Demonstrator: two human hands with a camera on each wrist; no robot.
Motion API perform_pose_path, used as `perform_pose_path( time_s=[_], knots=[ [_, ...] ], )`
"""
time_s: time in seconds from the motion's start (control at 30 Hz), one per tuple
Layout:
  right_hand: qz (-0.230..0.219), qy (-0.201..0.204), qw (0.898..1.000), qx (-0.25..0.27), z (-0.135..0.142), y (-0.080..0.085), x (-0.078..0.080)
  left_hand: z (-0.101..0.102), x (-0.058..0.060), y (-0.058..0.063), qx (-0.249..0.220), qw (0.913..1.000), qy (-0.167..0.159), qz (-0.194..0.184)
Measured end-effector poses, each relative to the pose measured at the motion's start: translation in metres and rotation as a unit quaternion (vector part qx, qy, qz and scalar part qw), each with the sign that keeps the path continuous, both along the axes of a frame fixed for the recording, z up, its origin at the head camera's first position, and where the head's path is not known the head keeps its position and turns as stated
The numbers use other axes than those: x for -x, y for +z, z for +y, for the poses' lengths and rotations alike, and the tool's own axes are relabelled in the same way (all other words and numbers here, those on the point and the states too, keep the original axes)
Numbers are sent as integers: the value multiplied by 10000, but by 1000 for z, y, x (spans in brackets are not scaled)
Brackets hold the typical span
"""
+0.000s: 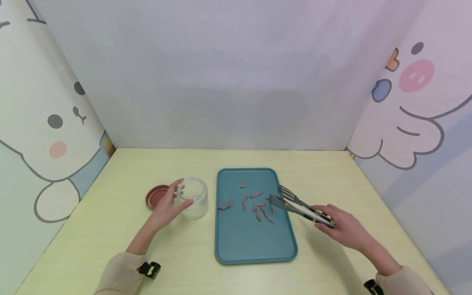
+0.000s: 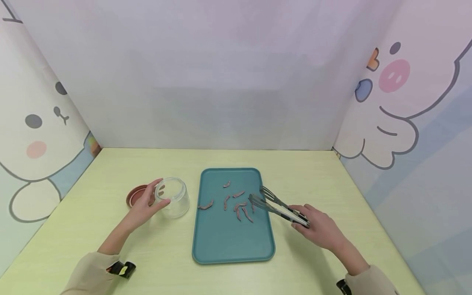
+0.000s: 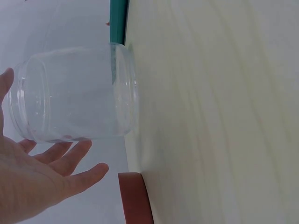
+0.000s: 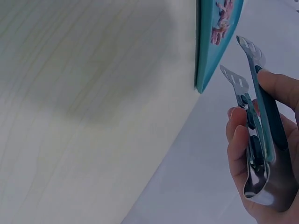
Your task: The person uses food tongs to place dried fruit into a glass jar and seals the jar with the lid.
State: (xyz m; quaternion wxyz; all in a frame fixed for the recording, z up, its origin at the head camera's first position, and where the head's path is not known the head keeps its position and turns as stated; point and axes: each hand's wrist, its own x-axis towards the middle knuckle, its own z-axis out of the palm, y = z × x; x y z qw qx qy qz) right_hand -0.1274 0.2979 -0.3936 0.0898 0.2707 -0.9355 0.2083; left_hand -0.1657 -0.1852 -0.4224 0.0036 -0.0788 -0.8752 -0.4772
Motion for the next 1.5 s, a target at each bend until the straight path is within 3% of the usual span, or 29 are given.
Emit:
perform_pose_path(
  time_s=[0.37, 1.1, 1.5],
  knots=[
    [-220, 97, 9995, -222, -6, -1, -10, 0, 0, 0, -30, 10000, -21, 31],
    [18, 49, 9994, -330, -12, -3, -9, 0, -1, 0, 17, 10000, -14, 49],
    [-490, 192, 9984, -203, -10, -3, -7, 0, -1, 2, -22, 10000, -21, 42]
  ],
)
